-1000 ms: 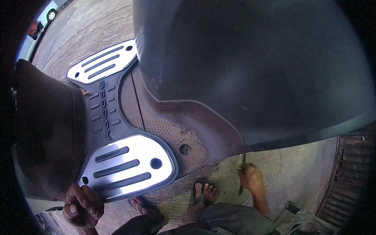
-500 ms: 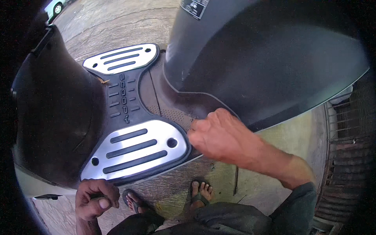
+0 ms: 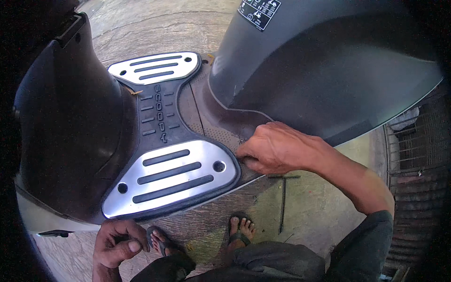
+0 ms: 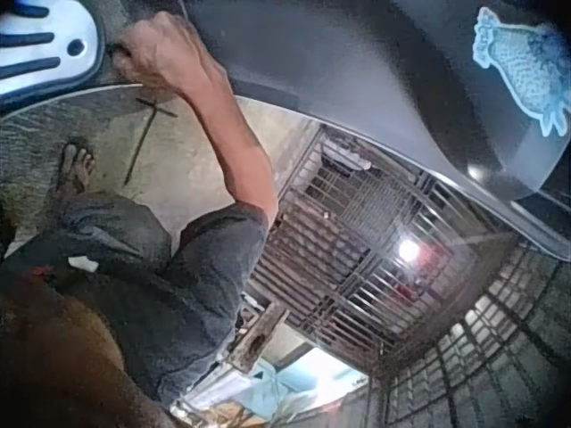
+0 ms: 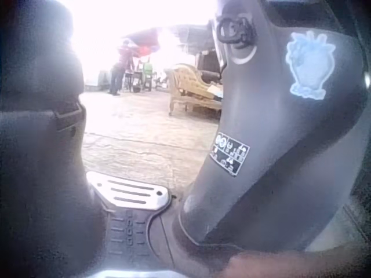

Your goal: The person installs a metal footboard onto the floor of a scooter. They use a yellow screwdriver to tighten screws and a T-handle wrench to secure bolts, ensuring the footboard is firmly attached to the scooter's body.

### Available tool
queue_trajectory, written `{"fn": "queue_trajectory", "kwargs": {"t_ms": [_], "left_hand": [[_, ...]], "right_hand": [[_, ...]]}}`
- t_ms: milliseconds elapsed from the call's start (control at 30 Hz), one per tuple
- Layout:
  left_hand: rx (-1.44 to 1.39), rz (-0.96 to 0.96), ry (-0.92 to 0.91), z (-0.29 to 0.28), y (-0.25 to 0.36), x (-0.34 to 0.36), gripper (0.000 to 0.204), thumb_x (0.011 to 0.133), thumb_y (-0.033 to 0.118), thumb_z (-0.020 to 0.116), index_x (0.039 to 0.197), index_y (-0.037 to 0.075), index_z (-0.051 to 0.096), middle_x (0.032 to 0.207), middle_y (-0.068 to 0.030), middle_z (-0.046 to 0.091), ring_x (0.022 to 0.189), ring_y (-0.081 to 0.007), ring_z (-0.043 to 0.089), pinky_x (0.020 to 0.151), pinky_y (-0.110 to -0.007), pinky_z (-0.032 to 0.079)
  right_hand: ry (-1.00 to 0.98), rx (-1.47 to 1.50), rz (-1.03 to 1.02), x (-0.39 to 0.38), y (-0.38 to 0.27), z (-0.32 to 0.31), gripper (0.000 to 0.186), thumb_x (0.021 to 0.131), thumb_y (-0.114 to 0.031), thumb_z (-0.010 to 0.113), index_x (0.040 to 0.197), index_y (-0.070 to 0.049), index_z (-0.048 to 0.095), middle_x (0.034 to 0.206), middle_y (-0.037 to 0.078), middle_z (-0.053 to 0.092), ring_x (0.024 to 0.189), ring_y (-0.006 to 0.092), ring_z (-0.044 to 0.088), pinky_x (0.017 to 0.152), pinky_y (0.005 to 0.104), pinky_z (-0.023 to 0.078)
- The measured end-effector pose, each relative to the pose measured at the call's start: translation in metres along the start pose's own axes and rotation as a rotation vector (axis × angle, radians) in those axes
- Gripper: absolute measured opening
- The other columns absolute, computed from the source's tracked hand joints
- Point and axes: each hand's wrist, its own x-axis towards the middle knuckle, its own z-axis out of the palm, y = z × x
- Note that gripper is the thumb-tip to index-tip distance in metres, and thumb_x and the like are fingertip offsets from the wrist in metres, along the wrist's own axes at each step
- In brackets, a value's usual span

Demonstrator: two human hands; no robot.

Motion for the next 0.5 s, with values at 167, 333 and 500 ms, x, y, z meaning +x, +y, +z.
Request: {"fn": "queue_trajectory", "kwargs": {"t_ms": [167, 333, 500], "left_hand": [[0.076, -0.049, 0.013, 0.002, 0.004, 0.0, 0.03, 0.076, 0.025, 0.075, 0.081, -0.004, 0.069, 0.076, -0.0136, 0.069, 0.071, -0.0209, 0.064, 0.069, -0.034, 0.048], [0.083, -0.027, -0.006, 0.004, 0.006, 0.004, 0.031, 0.076, 0.025, 0.075, 0.081, -0.004, 0.069, 0.076, -0.0134, 0.069, 0.071, -0.0206, 0.064, 0.069, -0.034, 0.048], [0.116, -0.018, 0.006, 0.006, 0.004, 0.006, 0.031, 0.077, 0.025, 0.075, 0.082, -0.004, 0.069, 0.076, -0.0136, 0.069, 0.07, -0.0206, 0.063, 0.068, -0.033, 0.048]], "right_hand": [[0.145, 0.031, 0.026, -0.01, 0.005, 0.015, 0.013, 0.087, -0.01, 0.064, 0.094, -0.002, 0.071, 0.081, 0.021, 0.07, 0.079, 0.0378, 0.072, 0.076, 0.0483, 0.057], [0.085, 0.021, -0.007, -0.01, 0.008, 0.014, 0.015, 0.087, -0.01, 0.063, 0.096, -0.003, 0.072, 0.078, 0.022, 0.07, 0.078, 0.0385, 0.072, 0.075, 0.0482, 0.057], [0.057, 0.062, -0.002, -0.006, 0.007, 0.01, 0.021, 0.087, -0.012, 0.06, 0.099, -0.002, 0.074, 0.08, 0.023, 0.071, 0.076, 0.0383, 0.072, 0.078, 0.0483, 0.057]]}}
